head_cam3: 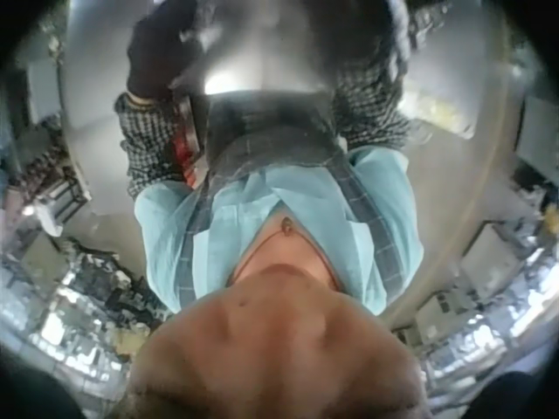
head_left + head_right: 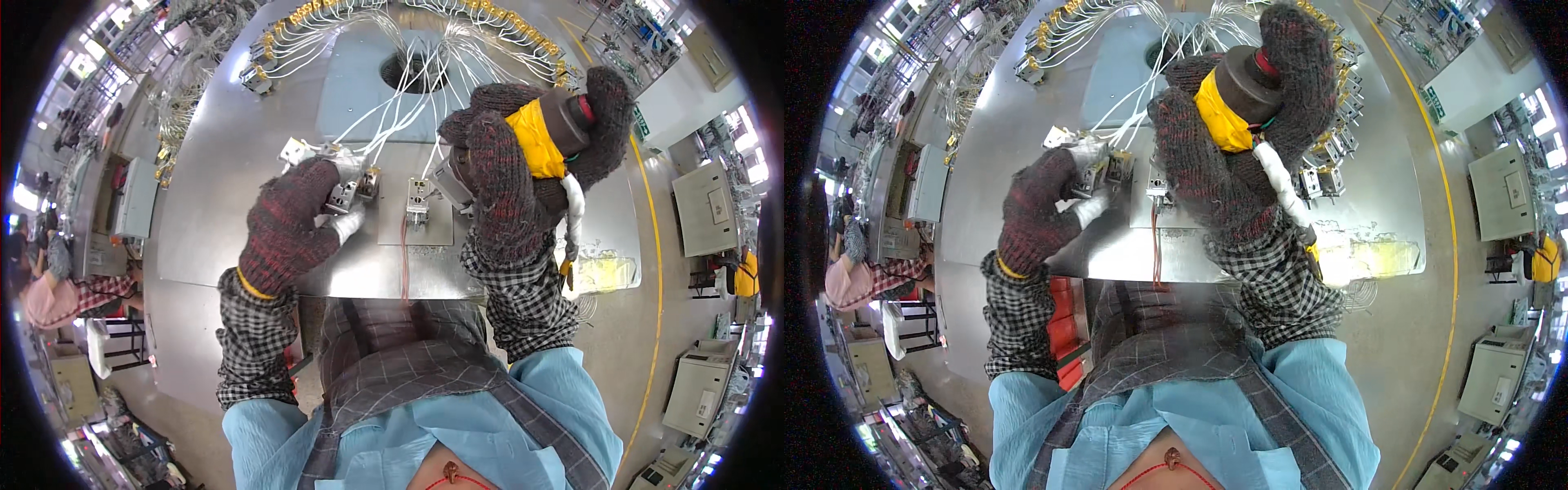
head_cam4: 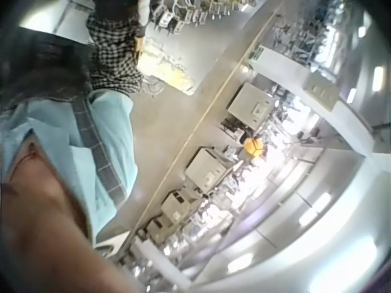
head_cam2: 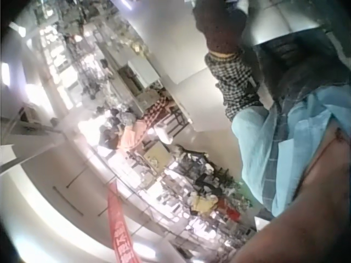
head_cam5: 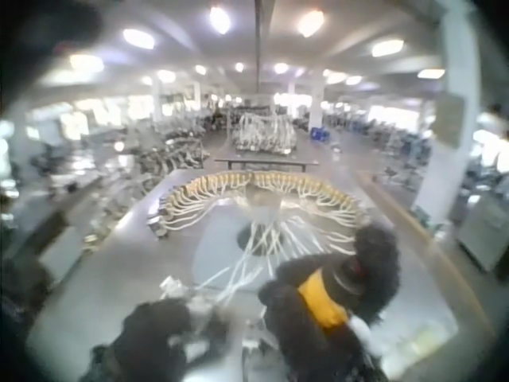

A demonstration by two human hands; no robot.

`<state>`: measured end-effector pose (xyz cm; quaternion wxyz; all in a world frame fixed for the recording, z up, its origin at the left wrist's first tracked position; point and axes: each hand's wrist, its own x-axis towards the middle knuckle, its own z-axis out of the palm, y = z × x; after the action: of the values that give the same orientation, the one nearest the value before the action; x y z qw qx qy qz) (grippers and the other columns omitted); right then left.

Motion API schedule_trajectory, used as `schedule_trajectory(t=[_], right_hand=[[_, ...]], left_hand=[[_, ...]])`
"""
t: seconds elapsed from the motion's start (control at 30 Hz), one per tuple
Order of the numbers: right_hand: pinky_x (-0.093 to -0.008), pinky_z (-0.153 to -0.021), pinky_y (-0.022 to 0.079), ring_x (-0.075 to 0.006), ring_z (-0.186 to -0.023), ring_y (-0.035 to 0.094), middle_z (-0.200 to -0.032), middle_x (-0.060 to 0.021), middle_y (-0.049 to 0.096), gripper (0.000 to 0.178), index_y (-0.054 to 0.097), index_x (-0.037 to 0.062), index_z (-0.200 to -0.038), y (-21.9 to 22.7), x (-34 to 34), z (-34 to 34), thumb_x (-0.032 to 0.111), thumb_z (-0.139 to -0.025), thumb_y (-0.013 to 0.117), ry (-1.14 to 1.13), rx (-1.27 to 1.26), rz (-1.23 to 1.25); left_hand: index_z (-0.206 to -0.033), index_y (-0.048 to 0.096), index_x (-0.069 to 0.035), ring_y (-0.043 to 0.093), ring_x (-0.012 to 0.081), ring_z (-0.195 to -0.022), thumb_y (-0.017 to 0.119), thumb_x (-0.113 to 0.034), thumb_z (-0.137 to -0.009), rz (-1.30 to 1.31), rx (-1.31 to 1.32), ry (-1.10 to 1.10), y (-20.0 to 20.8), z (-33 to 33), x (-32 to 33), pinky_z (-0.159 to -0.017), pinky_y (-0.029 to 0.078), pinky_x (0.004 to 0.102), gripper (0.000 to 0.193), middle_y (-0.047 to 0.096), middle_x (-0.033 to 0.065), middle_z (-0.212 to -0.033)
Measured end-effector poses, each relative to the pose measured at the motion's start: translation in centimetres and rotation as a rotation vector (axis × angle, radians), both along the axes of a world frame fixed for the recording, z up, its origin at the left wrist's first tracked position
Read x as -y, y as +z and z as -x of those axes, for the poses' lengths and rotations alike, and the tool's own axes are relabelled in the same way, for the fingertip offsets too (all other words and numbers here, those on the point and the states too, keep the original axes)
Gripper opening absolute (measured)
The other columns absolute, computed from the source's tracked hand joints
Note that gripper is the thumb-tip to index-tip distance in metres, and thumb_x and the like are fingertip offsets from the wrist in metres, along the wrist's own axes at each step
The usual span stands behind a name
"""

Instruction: Assembling and checking electrical wire harnesses at an industrial assembly station.

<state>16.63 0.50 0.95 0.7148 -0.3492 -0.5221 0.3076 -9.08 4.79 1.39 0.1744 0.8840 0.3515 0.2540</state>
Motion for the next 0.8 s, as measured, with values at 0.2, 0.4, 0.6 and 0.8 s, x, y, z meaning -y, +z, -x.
schedule_trajectory(t=[0.2, 0.4, 0.6, 0.8], right_hand=[[-0.0423, -0.07, 0.064, -0.028, -0.079, 0.073, -0.101, -0.0209, 0.069, 0.081, 0.028, 0.013, -0.156, 1.0, 0.4, 0.6, 0.004, -0.091, 0.074, -0.135, -0.039, -0.135], [-0.0418, -0.07, 0.064, -0.0273, -0.079, 0.072, -0.101, -0.0202, 0.069, 0.08, 0.028, 0.0127, -0.157, 3.2, 0.8, 1.6, 0.005, -0.091, 0.074, -0.301, -0.089, -0.356], [-0.0414, -0.07, 0.063, -0.0265, -0.079, 0.072, -0.101, -0.0195, 0.069, 0.08, 0.029, 0.0124, -0.157, 3.7, 1.6, 1.9, 0.006, -0.091, 0.073, -0.257, -0.066, -0.327], [-0.0409, -0.07, 0.063, -0.0257, -0.08, 0.071, -0.101, -0.0188, 0.069, 0.079, 0.029, 0.012, -0.157, 2.9, 2.0, 2.0, 0.007, -0.092, 0.073, -0.195, -0.043, -0.257]], left_hand=[[-0.123, 0.069, -0.014, 0.071, 0.0307, -0.094, 0.079, -0.022, -0.086, -0.468, -0.126, 0.114, -0.3, -0.4, -0.3, -0.08, 0.056, 0.0418, 0.039, 0.073, 0.0105, -0.111], [-0.129, 0.065, -0.017, 0.069, 0.0301, -0.108, 0.079, -0.019, -0.083, -0.449, -0.245, 0.192, -0.6, -0.4, 0.8, -0.089, 0.056, 0.0418, 0.048, 0.071, 0.0098, -0.121], [-0.13, 0.066, -0.017, 0.067, 0.032, -0.112, 0.078, -0.021, -0.084, -0.498, -0.175, 0.12, -2.9, -0.8, 1.5, -0.092, 0.056, 0.0452, 0.047, 0.068, 0.01, -0.129], [-0.112, 0.069, -0.014, 0.069, 0.0342, -0.104, 0.081, -0.021, -0.082, -0.422, -0.108, 0.26, -5.7, 0.5, -0.6, -0.089, 0.056, 0.047, 0.033, 0.072, 0.0116, -0.117]])
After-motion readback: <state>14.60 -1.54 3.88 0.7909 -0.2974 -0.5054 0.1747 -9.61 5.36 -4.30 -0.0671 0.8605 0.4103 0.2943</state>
